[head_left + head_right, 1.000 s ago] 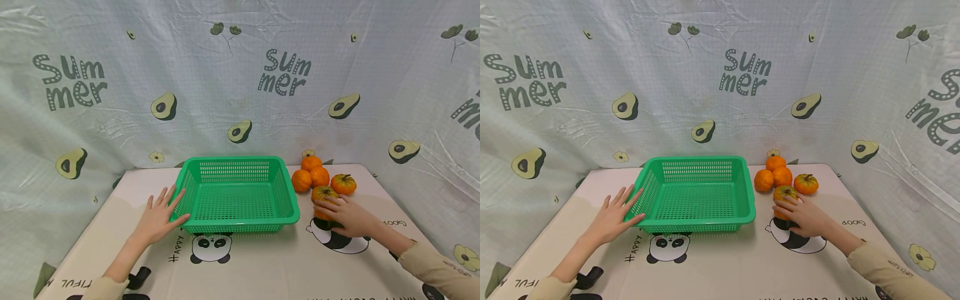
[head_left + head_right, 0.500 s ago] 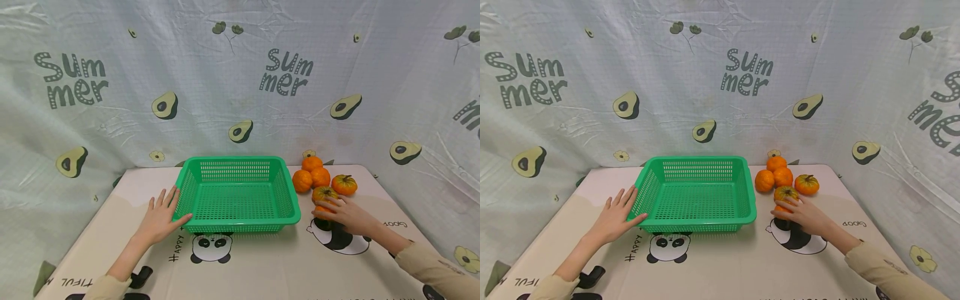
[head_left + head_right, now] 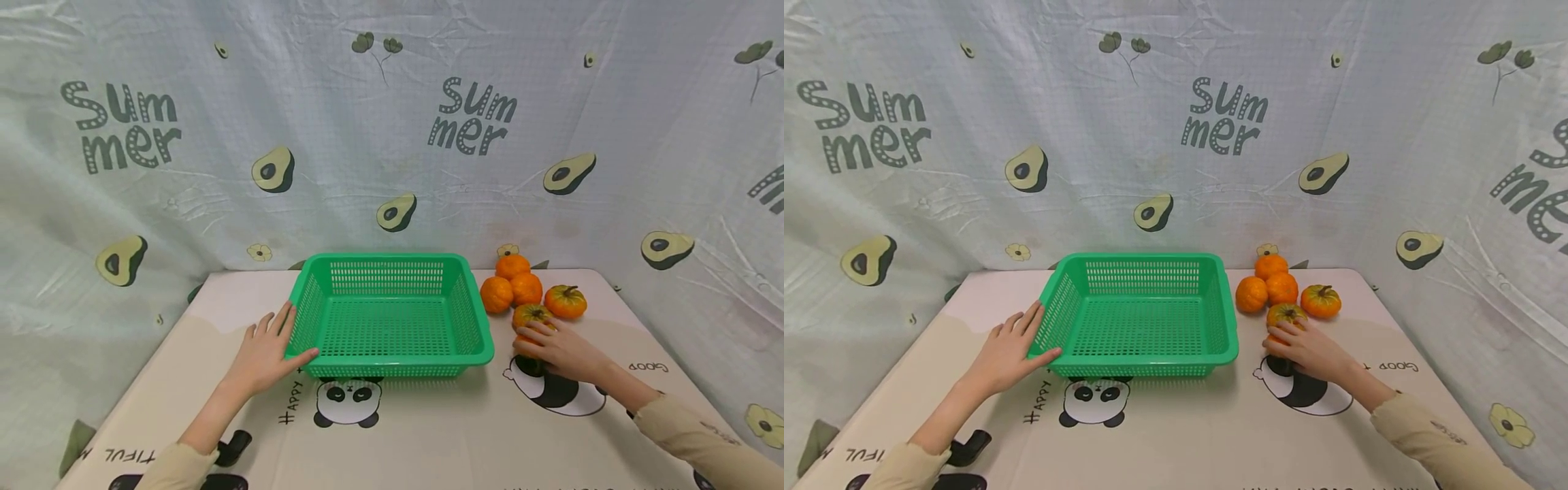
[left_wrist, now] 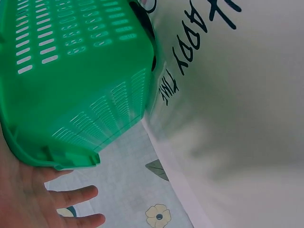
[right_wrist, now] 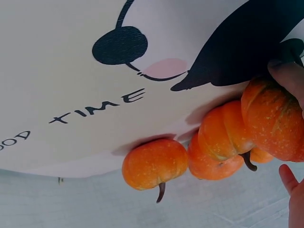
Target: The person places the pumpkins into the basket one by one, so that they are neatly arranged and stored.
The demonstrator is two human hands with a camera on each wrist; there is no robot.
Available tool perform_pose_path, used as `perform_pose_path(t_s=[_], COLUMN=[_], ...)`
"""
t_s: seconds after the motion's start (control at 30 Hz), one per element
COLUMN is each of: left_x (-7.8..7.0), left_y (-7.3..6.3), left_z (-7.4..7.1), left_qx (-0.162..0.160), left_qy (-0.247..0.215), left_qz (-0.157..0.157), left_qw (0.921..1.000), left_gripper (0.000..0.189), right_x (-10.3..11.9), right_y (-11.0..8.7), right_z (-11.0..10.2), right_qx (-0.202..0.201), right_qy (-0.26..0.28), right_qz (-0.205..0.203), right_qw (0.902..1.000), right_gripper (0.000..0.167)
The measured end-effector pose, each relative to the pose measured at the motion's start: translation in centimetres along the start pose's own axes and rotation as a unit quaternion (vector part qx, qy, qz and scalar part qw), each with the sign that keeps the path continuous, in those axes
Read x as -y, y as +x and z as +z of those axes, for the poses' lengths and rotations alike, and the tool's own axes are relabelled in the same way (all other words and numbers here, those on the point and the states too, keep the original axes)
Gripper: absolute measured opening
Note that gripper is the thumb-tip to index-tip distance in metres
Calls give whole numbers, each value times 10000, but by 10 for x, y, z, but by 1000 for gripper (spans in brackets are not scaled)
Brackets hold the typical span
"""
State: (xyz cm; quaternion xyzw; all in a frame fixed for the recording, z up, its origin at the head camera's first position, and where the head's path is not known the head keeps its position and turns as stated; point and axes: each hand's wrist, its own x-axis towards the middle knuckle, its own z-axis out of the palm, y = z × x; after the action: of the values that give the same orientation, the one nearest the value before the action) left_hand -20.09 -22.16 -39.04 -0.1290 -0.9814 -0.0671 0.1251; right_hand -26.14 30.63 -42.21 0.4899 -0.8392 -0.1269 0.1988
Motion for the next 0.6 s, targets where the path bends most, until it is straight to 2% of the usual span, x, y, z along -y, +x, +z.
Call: perform_pose_path(t_s=[0.3, 0.47, 0.6], left_x=[-3, -3, -3], left_y=[-2, -1, -1], left_z=[-1, -2, -1], left_qx=[43, 25, -49], left_qy=[-10, 13, 40], left_qz=[-59, -54, -34], left_qw=[10000, 10000, 10000], left_gripper=[90, 89, 89], right_x=[1, 1, 1], right_y=[-3, -4, -4], right_z=[-2, -4, -5], right_qx=[6, 152, 189], right_qy=[-165, -247, -276], right_qz=[47, 52, 68], right_qw=[9999, 9996, 9994], right_gripper=[63, 66, 61])
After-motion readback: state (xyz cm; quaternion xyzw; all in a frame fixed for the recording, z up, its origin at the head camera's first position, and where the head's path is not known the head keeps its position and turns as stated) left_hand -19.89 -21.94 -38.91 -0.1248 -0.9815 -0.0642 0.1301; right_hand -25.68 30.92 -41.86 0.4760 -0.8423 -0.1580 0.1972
